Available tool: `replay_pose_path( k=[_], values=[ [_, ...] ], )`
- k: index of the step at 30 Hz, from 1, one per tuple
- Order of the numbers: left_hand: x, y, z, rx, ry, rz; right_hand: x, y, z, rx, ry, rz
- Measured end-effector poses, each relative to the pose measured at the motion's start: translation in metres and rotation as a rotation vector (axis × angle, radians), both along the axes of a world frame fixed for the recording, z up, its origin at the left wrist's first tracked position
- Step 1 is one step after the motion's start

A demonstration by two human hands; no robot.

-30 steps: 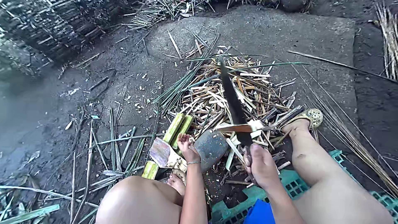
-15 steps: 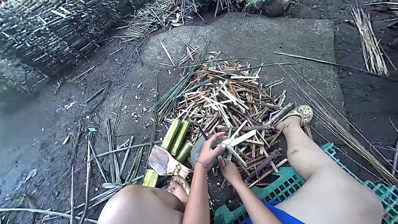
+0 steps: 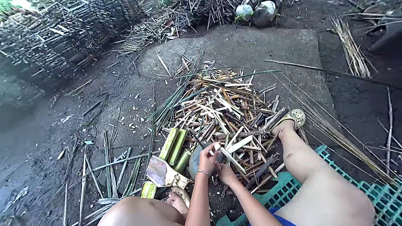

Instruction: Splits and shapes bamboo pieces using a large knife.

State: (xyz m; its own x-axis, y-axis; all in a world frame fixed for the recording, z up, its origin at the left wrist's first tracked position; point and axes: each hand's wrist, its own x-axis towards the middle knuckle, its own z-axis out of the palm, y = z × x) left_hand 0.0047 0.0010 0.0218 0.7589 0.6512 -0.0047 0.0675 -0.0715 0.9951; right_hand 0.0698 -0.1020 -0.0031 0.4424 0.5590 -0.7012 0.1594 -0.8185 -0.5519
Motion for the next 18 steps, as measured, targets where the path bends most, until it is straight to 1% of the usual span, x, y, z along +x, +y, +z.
replay_pose_path(
  k=[3, 4, 6, 8, 10, 11, 12, 13, 14, 15, 16, 17, 18],
  values=[
    [-0.004, -0.012, -0.002, -0.016, -0.17, 0.198, 0.002, -0.003, 0.0, 0.007, 0.019, 0.014],
    [-0.005, -0.014, 0.004, -0.035, -0.245, 0.272, -0.002, -0.006, -0.001, 0.019, 0.028, -0.006],
    [-0.006, -0.013, 0.029, -0.059, -0.397, 0.373, -0.008, -0.013, -0.001, 0.031, 0.04, -0.063],
    [-0.006, 0.001, 0.054, 0.012, -0.487, 0.43, -0.019, -0.021, -0.011, 0.1, 0.107, -0.218],
    [-0.013, 0.015, 0.067, 0.078, -0.504, 0.532, -0.033, -0.029, -0.011, 0.224, 0.262, -0.484],
    [-0.018, 0.021, 0.073, 0.061, -0.512, 0.581, -0.039, -0.031, -0.006, 0.31, 0.329, -0.61],
    [-0.026, 0.024, 0.079, 0.008, -0.554, 0.591, -0.042, -0.033, 0.002, 0.408, 0.375, -0.707],
    [-0.033, 0.024, 0.088, -0.061, -0.637, 0.545, -0.042, -0.034, 0.01, 0.503, 0.395, -0.777],
    [-0.04, 0.02, 0.1, -0.129, -0.749, 0.454, -0.041, -0.035, 0.016, 0.603, 0.393, -0.815],
    [-0.045, 0.012, 0.118, -0.185, -0.852, 0.309, -0.038, -0.037, 0.021, 0.699, 0.375, -0.825],
    [-0.049, 0.001, 0.14, -0.219, -0.937, 0.12, -0.034, -0.039, 0.028, 0.777, 0.355, -0.833],
    [-0.051, -0.01, 0.167, -0.247, -1.02, -0.067, -0.028, -0.041, 0.04, 0.811, 0.362, -0.859],
    [-0.051, -0.023, 0.198, -0.283, -1.101, -0.194, -0.021, -0.041, 0.059, 0.768, 0.389, -0.92]
  ],
)
